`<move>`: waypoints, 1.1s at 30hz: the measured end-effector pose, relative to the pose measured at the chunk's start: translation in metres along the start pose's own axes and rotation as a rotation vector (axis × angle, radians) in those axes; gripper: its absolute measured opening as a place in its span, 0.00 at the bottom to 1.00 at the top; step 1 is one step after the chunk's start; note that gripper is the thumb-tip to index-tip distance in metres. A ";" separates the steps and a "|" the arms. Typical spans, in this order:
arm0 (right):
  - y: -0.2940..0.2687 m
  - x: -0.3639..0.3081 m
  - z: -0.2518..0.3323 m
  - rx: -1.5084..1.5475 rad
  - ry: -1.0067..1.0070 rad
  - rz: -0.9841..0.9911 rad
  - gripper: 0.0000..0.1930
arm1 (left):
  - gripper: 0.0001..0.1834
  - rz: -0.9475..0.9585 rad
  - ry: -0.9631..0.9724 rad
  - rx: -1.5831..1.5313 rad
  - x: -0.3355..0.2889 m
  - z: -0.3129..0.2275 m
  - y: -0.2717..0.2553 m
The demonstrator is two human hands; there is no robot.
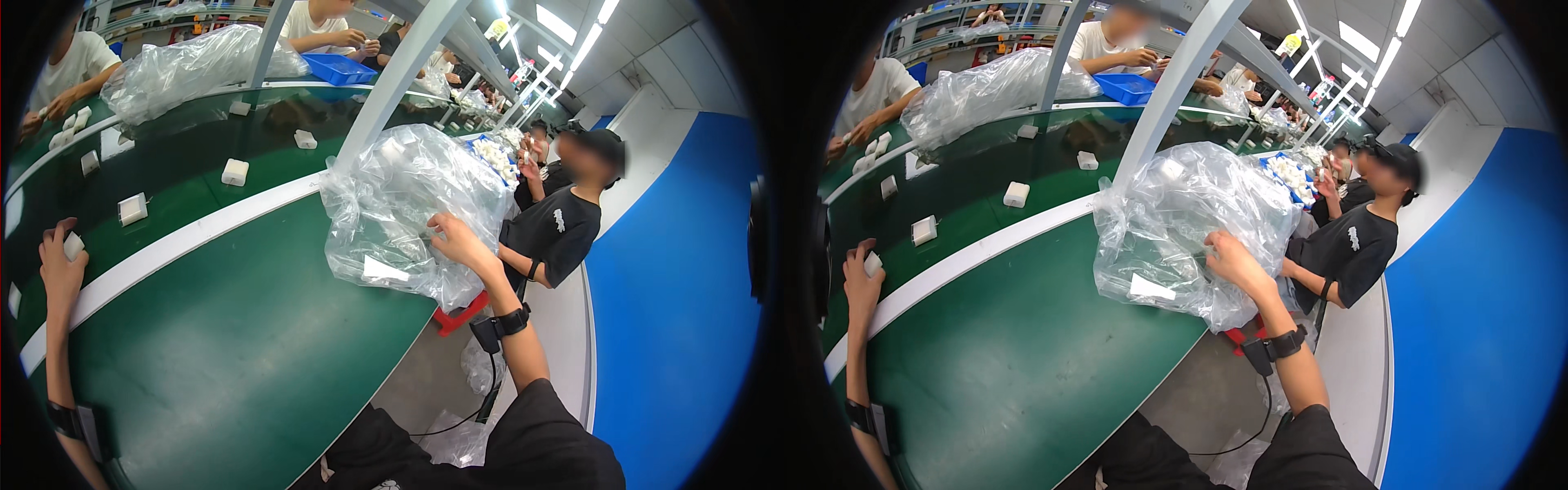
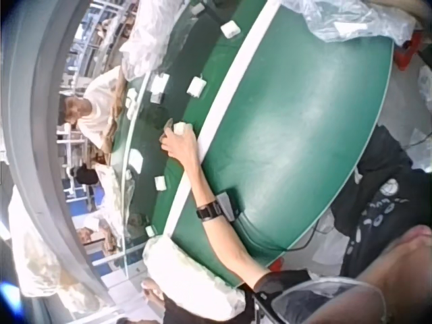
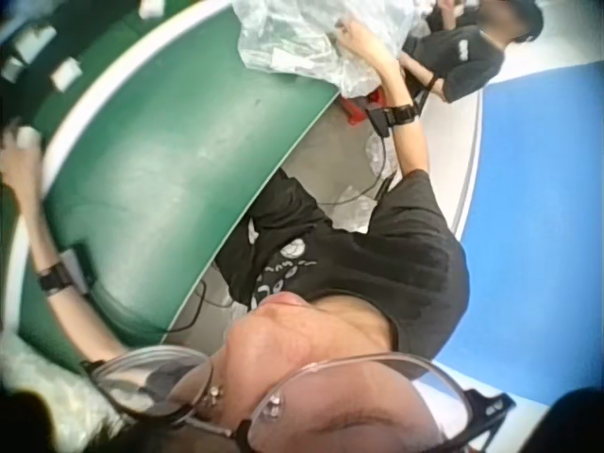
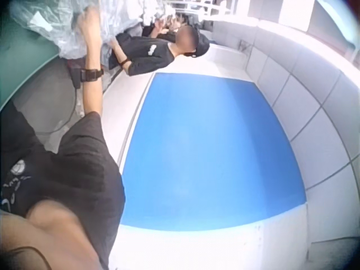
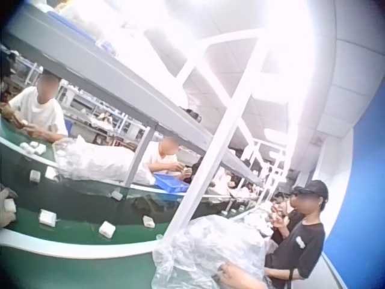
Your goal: Manually assemble small plastic components at a factory conveyor belt.
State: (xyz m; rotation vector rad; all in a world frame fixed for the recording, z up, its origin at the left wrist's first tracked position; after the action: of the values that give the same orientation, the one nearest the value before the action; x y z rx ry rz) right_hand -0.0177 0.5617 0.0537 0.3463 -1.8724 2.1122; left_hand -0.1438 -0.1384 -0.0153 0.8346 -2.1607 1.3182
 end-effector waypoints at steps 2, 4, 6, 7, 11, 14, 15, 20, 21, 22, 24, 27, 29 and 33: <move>-0.009 -0.012 0.020 -0.007 -0.049 0.050 0.19 | 0.29 0.081 -0.019 -0.006 -0.002 0.007 0.009; -0.018 -0.021 0.044 -0.086 -0.133 0.099 0.21 | 0.33 0.056 0.114 -0.174 -0.003 0.011 0.011; -0.020 -0.028 0.049 -0.176 -0.202 0.145 0.22 | 0.32 0.047 0.147 -0.300 -0.003 -0.005 0.004; -0.017 -0.029 0.050 -0.195 -0.217 0.190 0.22 | 0.32 0.037 0.174 -0.416 -0.003 -0.016 -0.002; -0.048 -0.019 0.093 -0.188 -0.219 -0.101 0.25 | 0.32 0.100 0.011 -0.623 -0.006 -0.071 -0.019; -0.059 -0.017 0.172 0.292 -0.238 -0.220 0.26 | 0.34 0.242 -0.144 -0.916 -0.027 -0.112 -0.006; -0.043 -0.016 0.204 0.491 -0.262 -0.111 0.26 | 0.32 0.263 -0.160 -0.979 -0.037 -0.125 -0.006; 0.067 -0.025 0.343 1.531 0.019 0.818 0.23 | 0.25 0.420 -0.187 -1.092 -0.063 -0.171 0.000; 0.083 -0.020 0.360 1.552 0.007 0.831 0.23 | 0.25 0.435 -0.199 -1.122 -0.063 -0.172 -0.005; 0.096 -0.006 0.370 1.674 0.028 0.764 0.22 | 0.25 0.446 -0.215 -1.155 -0.062 -0.171 -0.007; 0.109 0.015 0.383 1.868 0.077 0.615 0.22 | 0.24 0.390 -0.245 -1.123 -0.058 -0.158 -0.006; 0.122 0.037 0.384 1.843 0.079 0.401 0.25 | 0.21 0.344 -0.265 -1.030 -0.055 -0.143 -0.011; 0.126 0.048 0.388 1.795 -0.006 0.414 0.25 | 0.21 0.350 -0.298 -1.093 -0.053 -0.150 -0.010; 0.122 0.058 0.404 1.755 -0.107 0.399 0.22 | 0.19 0.350 -0.422 -1.105 -0.053 -0.129 -0.012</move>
State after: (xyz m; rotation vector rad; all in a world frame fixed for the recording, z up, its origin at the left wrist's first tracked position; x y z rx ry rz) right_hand -0.1234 0.1509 0.0122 0.3828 0.4507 3.4074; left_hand -0.0878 -0.0132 0.0124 0.2690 -2.8951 -0.1102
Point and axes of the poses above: each hand's wrist, its own x-axis towards the middle knuckle, its own y-axis out of the palm, z = x × y, the point moved 9 cm from there along x, towards the middle knuckle, and after that the axes turned 13 degrees about -z, right-handed, at the moved point
